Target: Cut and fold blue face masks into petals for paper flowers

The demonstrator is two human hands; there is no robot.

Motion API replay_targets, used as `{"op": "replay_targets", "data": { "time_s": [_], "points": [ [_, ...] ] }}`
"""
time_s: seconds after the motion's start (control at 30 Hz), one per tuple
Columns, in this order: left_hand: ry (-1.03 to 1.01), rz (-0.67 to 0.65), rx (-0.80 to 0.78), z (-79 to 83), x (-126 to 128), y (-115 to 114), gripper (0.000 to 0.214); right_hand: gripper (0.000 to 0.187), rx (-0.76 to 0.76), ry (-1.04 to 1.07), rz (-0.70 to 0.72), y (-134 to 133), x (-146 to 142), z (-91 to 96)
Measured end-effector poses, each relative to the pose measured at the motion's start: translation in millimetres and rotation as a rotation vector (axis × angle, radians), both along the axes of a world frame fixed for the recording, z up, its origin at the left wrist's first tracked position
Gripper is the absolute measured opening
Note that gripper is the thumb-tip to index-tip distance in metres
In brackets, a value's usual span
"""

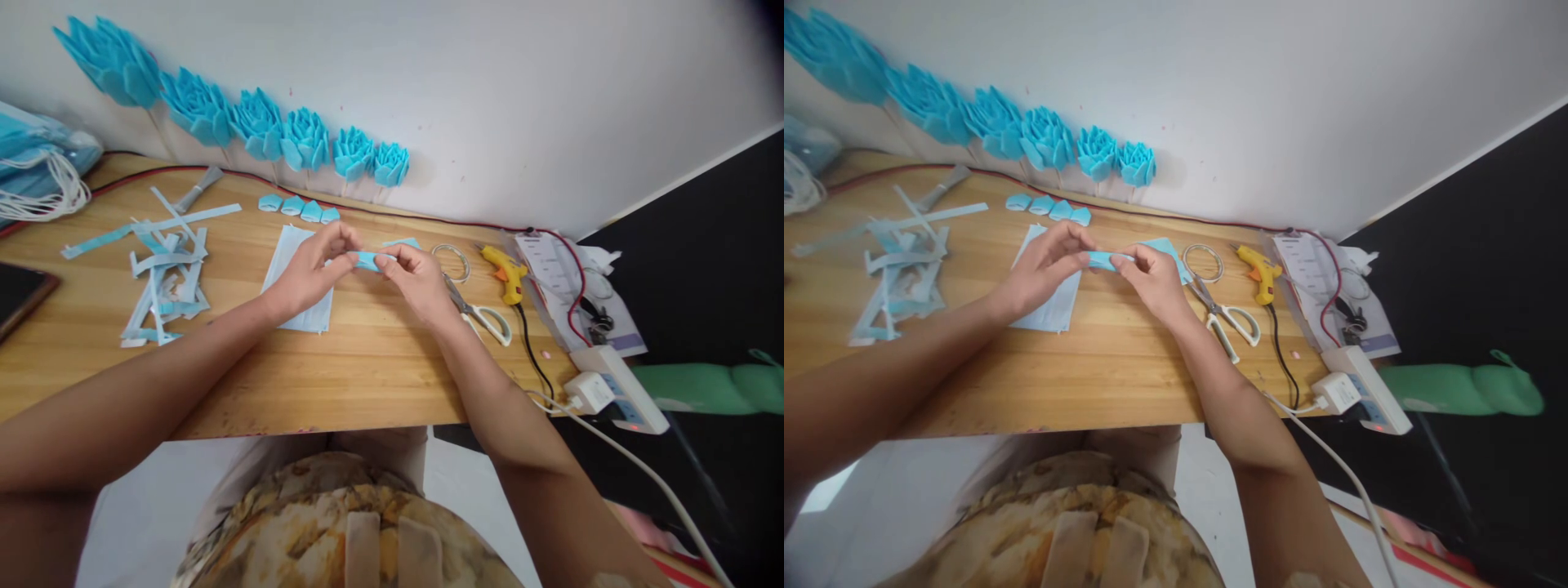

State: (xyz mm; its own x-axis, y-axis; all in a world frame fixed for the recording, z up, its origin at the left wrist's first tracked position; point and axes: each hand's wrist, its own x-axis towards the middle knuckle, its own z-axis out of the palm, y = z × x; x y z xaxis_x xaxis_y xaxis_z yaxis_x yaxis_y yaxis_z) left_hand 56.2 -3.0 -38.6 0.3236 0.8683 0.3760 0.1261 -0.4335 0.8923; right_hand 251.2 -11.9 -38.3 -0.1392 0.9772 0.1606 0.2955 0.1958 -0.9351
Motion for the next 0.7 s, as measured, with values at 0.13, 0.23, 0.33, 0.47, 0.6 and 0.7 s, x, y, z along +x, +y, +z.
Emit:
{"op": "replay_targets", "data": {
  "time_s": [0.13,0.23,0.33,0.47,0.6,0.7],
  "points": [
    [0.106,0.009,-0.078,2.1,0.0,1.1,0.032,0.024,0.055,-0.131,0.008,-2.8,-1.1,0.7],
    [0.225,-0.025,-0.094,1.9,0.2,2.3,0.03,0.023,0.096,-0.182,0.003,-4.3,-2.0,-0.2],
    [0.254,-0.053,-0.142,1.5,-0.3,4.1,0.024,0.022,0.104,-0.174,-0.013,-4.0,-2.1,-2.1],
    [0.202,-0.059,-0.203,5.4,-0.6,4.1,0.016,0.037,0.073,-0.027,-0.028,-1.0,-0.3,-4.3],
    [0.079,-0.031,-0.32,12.0,0.7,0.7,0.02,0.058,-0.02,0.147,0.003,1.6,2.7,-5.0],
    [-0.056,-0.055,-0.439,13.3,1.8,-1.3,0.025,0.051,-0.02,0.135,0.12,1.2,3.9,-4.8]
  ]
}}
